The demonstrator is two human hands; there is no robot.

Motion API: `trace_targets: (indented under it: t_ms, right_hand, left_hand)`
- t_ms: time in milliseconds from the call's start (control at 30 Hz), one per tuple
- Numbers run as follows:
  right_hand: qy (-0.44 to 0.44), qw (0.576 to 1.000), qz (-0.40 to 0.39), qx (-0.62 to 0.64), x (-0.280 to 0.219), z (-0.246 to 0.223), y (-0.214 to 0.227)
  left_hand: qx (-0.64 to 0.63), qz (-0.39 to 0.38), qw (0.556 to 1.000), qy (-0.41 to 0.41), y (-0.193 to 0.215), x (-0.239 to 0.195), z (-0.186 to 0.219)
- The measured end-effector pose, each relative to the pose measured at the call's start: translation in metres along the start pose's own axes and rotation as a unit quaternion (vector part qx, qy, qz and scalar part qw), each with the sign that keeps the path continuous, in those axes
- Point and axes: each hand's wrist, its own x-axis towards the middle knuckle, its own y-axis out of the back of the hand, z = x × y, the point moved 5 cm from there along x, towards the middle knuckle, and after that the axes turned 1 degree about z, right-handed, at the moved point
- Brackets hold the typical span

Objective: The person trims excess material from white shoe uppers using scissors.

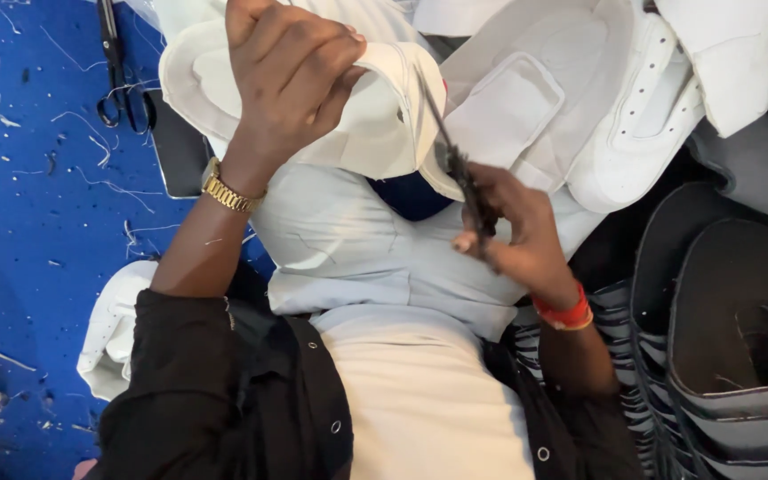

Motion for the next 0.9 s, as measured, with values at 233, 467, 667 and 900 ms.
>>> trace_targets:
  t_ms: [233,467,667,900]
  right_hand:
    - [-0.012,0.966,0.047,0.254,-0.011,-0.004,0.015]
    - [0.024,0.964,0.066,0.255,-0.022,-0.006,0.021]
    - [-0.002,0.983,0.086,0.164,-0.022,-0.003,0.018]
    - [-0.013,0.975,0.106,0.196,-0.022,0.004,0.011]
  left_hand:
    - [-0.019,-0.043,0.998,0.052,0.011,0.03,0.011]
    - [0.021,-0.17,0.982,0.075,0.0,0.053,0.031]
    - [0.048,-0.209,0.958,0.19,-0.009,0.062,0.051]
    - [-0.065,-0.196,0.914,0.349,-0.064,0.011,0.041]
